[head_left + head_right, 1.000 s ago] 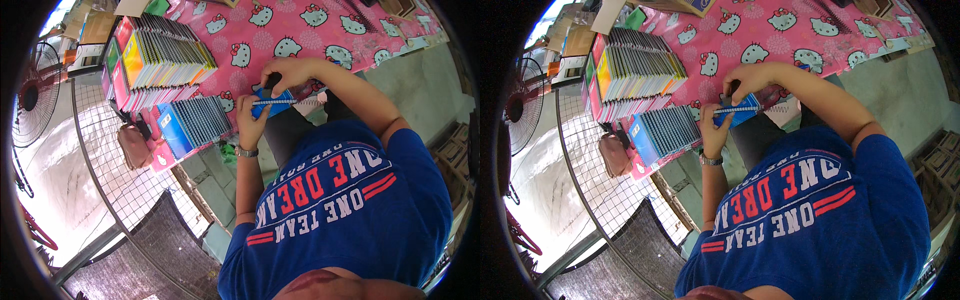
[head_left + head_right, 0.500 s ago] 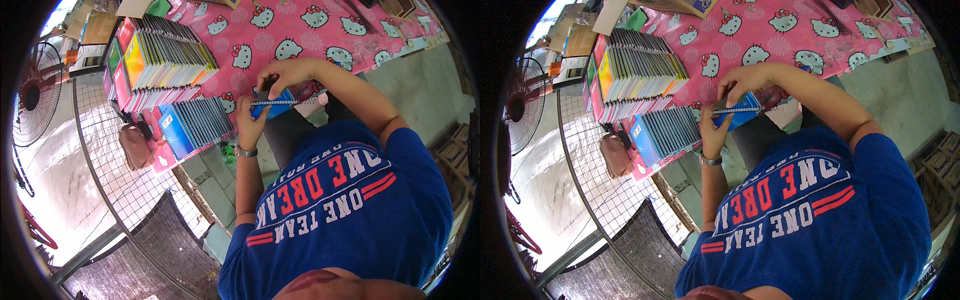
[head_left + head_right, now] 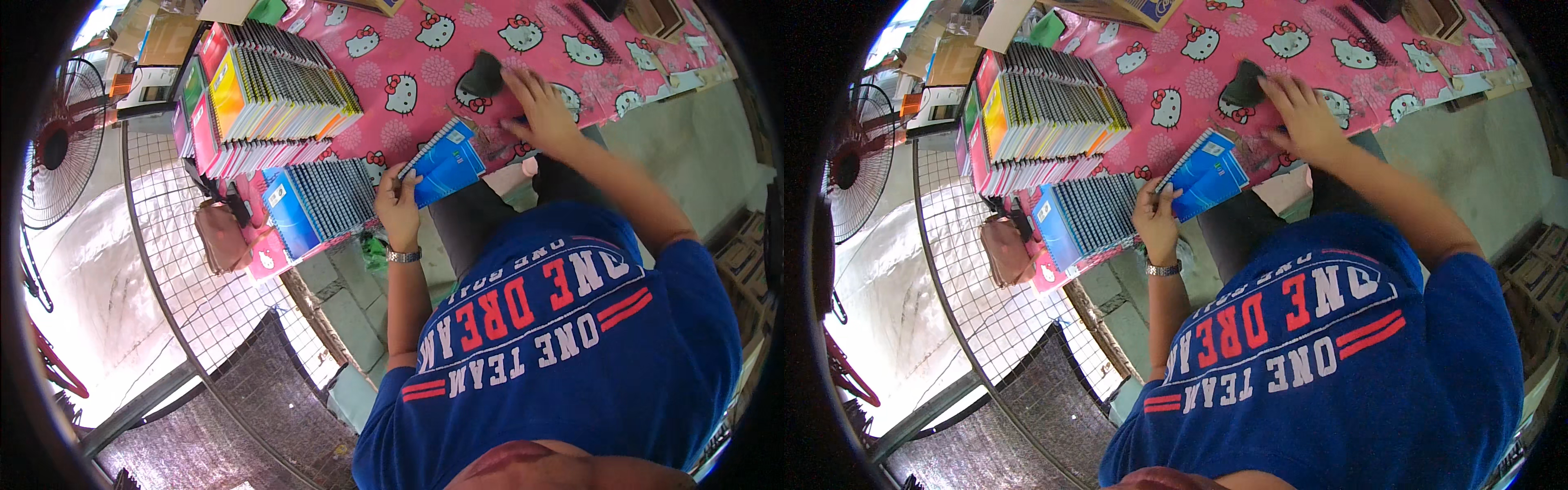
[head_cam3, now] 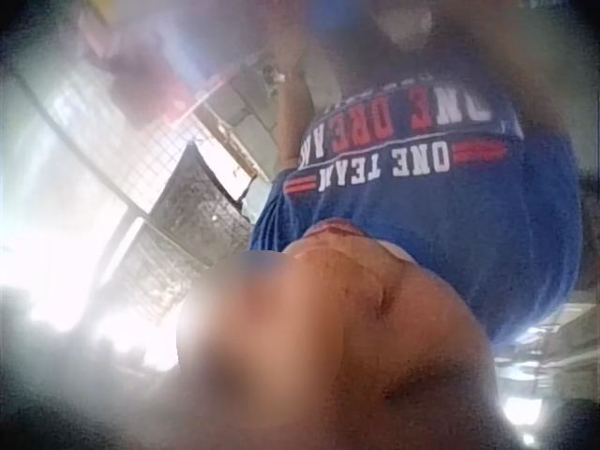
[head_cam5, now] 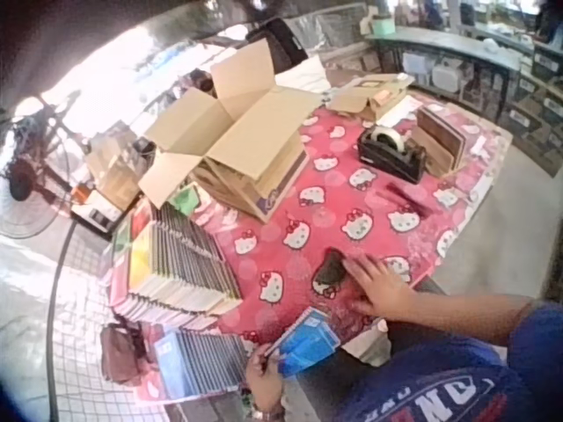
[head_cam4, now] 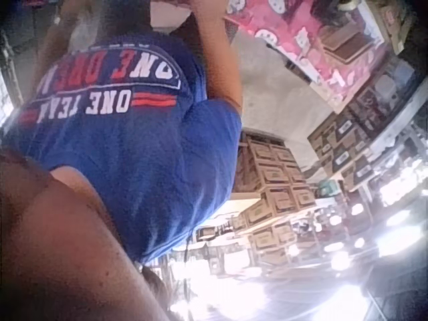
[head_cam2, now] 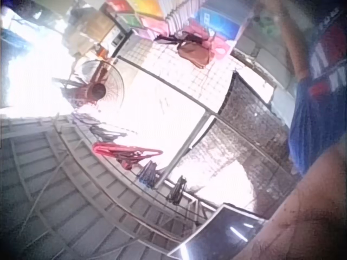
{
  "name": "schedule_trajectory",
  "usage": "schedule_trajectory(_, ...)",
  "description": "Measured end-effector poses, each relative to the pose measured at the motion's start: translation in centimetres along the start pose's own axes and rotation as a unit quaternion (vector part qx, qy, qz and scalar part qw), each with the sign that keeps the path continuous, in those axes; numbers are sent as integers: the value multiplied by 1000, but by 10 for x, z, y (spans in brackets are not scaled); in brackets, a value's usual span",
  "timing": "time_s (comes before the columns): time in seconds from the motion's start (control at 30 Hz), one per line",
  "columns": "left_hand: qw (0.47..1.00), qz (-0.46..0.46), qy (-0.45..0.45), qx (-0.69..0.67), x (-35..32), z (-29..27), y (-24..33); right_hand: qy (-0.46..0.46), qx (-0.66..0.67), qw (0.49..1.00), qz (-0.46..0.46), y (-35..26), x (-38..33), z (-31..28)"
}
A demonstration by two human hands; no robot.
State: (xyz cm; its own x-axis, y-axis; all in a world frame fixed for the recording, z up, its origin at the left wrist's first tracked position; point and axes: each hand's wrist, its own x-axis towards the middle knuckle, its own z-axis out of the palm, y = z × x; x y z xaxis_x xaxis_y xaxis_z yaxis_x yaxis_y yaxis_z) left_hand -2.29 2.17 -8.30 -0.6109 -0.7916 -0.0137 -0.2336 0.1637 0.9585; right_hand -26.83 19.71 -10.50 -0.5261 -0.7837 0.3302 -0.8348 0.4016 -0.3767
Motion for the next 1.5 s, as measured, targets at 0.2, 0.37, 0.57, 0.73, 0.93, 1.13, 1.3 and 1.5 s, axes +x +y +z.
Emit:
schedule_trajectory(0.2, 998, 19, 65, -9, -6, 13, -11, -140, -12, 989, -56, 0, -56, 0)
schedule_trajectory(0.37, 992, 83, 73, 54, -7, 13, -19, -117, 255, 957, -67, -55, -33, -21)
schedule_trajectory(0.57, 972, 158, 95, 147, -7, 11, -28, -132, 277, 937, -166, -105, -12, -14)
schedule_trajectory(0.73, 976, 147, 97, 128, -10, 11, -31, -117, 191, 956, -188, -116, -7, -15)
schedule_trajectory(0.93, 986, 94, 96, 102, -12, 10, -34, -124, 139, 964, -191, -126, -6, -13)
schedule_trajectory(1.13, 984, 99, 129, 75, -13, 19, -22, -347, 485, 799, 74, -126, -3, -2)
schedule_trajectory(1.3, 990, 64, 125, 26, -11, 17, -2, -196, 386, 901, -45, -86, -13, -5)
schedule_trajectory(1.5, 962, -42, 133, -233, -7, 20, 7, -20, 133, 991, -13, -12, -17, 18)
